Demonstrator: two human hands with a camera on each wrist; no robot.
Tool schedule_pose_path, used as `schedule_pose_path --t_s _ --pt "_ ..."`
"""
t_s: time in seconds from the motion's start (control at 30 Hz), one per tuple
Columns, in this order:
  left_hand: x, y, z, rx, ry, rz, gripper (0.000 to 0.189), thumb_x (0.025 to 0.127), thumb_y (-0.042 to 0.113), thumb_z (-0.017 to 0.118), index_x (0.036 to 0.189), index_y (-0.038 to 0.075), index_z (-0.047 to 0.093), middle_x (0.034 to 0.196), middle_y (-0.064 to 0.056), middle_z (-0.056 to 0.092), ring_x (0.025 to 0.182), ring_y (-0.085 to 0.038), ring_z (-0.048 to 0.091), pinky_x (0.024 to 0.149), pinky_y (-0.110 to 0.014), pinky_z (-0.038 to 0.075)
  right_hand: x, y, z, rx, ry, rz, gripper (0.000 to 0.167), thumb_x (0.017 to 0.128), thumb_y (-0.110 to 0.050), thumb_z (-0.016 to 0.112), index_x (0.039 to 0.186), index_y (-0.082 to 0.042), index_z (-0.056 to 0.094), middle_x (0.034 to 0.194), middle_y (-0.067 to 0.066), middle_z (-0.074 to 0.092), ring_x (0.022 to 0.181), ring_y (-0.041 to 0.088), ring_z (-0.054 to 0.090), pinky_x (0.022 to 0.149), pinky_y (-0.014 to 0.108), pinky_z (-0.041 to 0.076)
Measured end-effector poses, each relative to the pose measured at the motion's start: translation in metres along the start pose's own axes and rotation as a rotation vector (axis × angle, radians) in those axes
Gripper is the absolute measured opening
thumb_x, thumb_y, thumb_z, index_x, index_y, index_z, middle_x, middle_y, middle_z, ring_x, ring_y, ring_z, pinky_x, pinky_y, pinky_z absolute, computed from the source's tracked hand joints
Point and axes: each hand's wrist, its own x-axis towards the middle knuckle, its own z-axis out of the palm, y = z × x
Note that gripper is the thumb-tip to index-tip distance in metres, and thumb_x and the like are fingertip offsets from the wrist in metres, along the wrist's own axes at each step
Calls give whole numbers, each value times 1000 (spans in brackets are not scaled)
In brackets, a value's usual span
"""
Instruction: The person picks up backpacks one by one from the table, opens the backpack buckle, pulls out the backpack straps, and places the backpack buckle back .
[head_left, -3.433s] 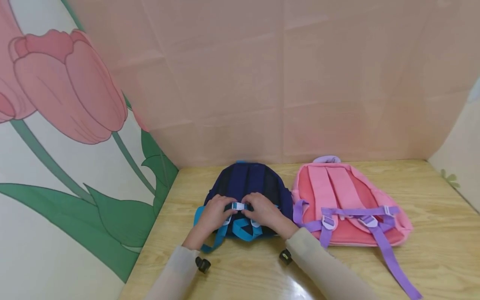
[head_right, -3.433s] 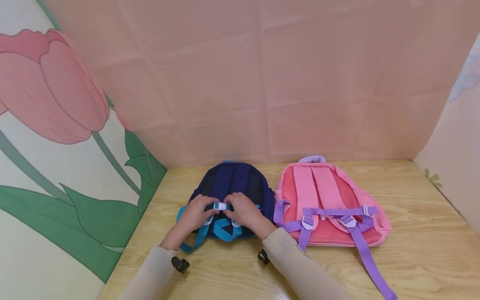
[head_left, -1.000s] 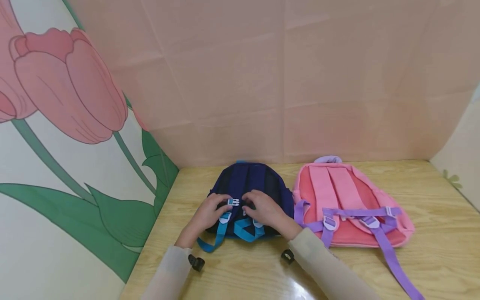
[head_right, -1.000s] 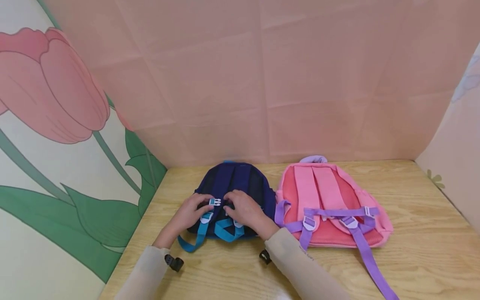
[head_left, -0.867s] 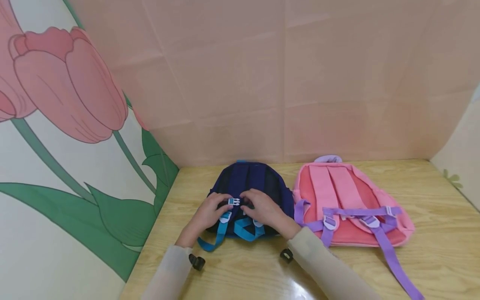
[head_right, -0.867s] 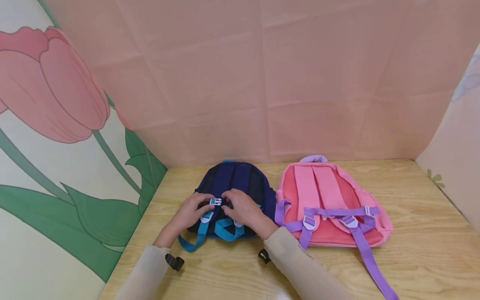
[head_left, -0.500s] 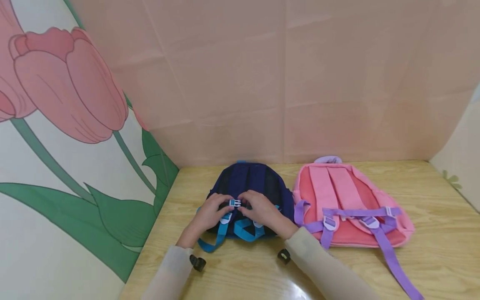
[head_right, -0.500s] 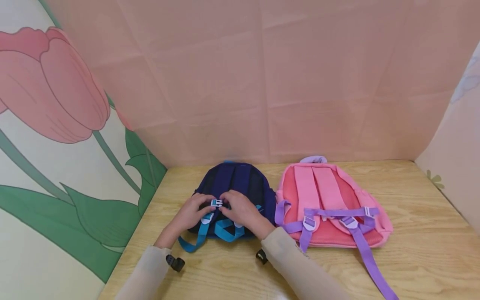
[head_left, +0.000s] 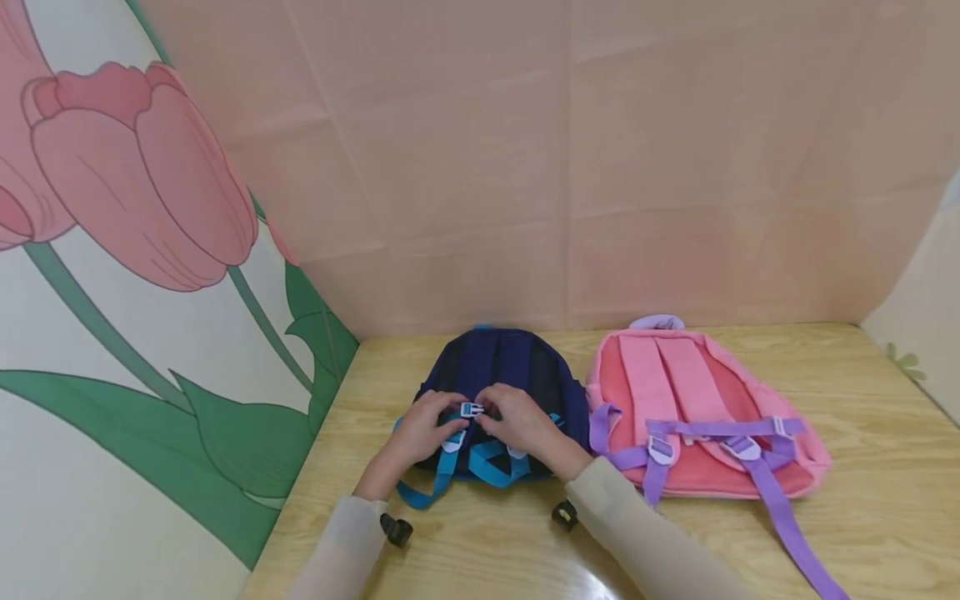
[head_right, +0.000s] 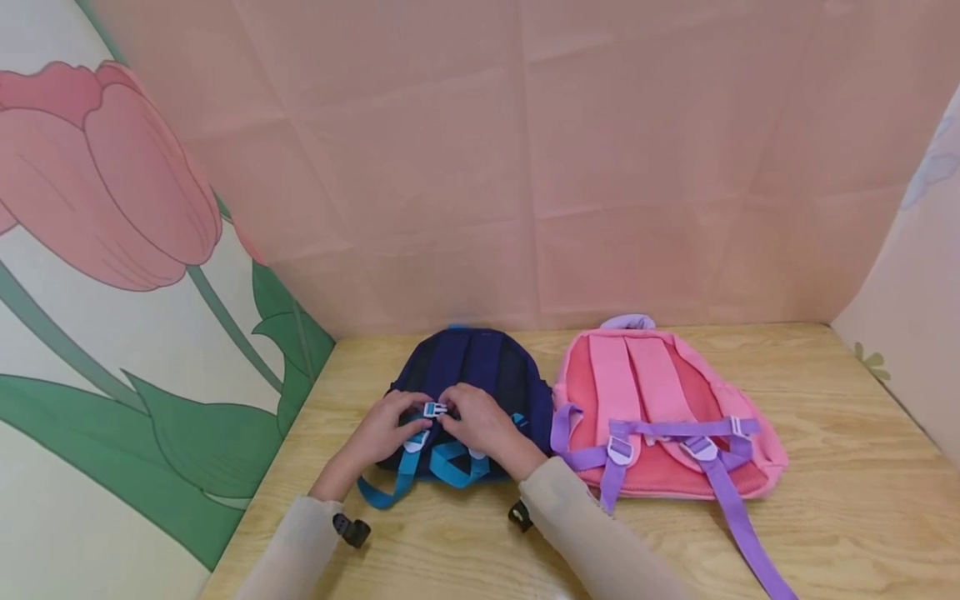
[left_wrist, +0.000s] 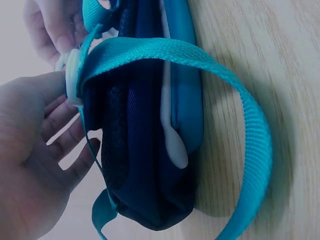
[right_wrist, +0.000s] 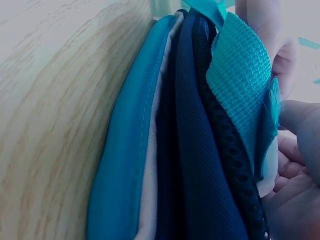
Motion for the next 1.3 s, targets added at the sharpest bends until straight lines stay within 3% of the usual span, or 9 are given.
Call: schedule_pose_path --t_s 0.4,0.7,1.3 --pt "-1 -1 1 6 6 -26 25 99 25 68 121 12 70 115 -2 67 104 -17 57 90 -38 52 0 1 3 45 -5 -14 18 90 -14 77 106 -7 72 91 0 64 80 11 62 69 23 51" --pt "-2 -7 2 13 17 -43 24 96 26 73 116 12 71 108 -1 66 99 -14 55 85 -34 52 0 3 4 46 13 -12 14 91 -14 76 104 -9 73 90 -2 64 79 10 61 68 21 50" --pt "-3 -6 6 -1 55 -11 22 98 23 68 116 10 71 111 -3 68 101 -17 55 87 -37 51 2 3 4 59 15 -11 14 91 -13 76 104 -8 73 90 -1 63 78 11 60 66 21 49"
